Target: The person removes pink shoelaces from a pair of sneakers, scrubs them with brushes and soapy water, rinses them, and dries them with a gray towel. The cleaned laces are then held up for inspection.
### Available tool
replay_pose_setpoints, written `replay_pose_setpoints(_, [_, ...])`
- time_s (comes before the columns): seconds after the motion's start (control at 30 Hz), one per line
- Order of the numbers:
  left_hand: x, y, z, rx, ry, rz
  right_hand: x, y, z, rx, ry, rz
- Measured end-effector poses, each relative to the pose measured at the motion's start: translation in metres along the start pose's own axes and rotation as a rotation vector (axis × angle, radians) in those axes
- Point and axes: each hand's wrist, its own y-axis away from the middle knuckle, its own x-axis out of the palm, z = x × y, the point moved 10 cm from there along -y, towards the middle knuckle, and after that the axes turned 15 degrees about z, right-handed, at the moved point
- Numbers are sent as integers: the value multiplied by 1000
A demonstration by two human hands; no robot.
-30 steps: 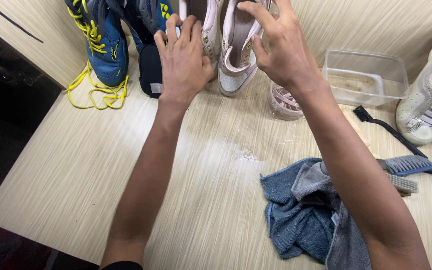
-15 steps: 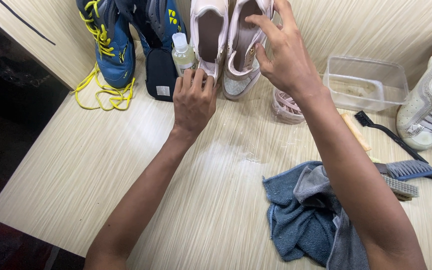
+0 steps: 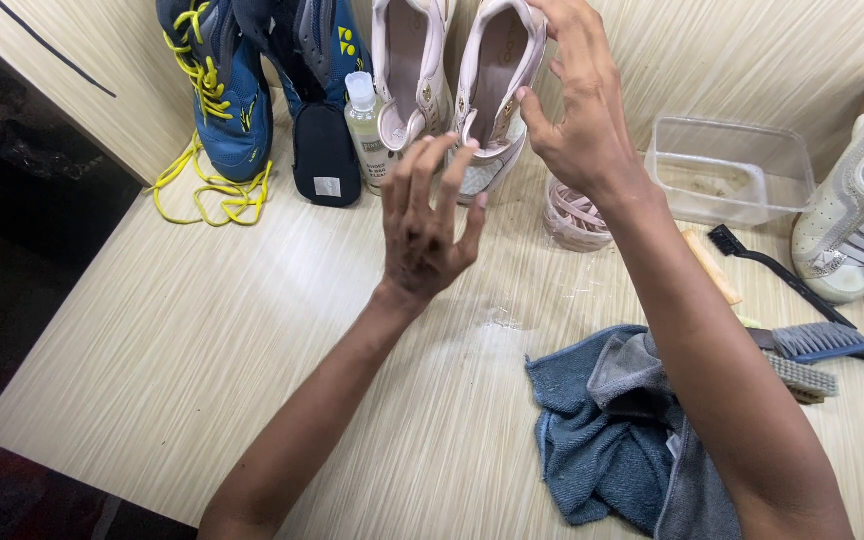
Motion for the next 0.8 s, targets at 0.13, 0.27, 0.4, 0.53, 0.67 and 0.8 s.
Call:
replay_pose_setpoints(0.13, [8,18,-64,181,196,12,6,8,-32,83,-156,-31])
replay_pose_setpoints(0.27, [29,22,-97,185,403,147,-9,19,-21,161,-88,-21])
replay_pose_setpoints(0.4, [64,19,-91,-78,641,255,-27,53,-35,390,-19,-7])
replay_pose_setpoints(0.53, [100,11,-90,-71,748,315,-37,114,-57,405,99,-137])
replay_pose_setpoints(0.67, [100,-4,-76,-152,862,278,-33,170,-95,510,133,-187])
replay_pose_setpoints(0.8, [137,-6,-62,-191,1036,360,-32,182,-98,501,141,-192])
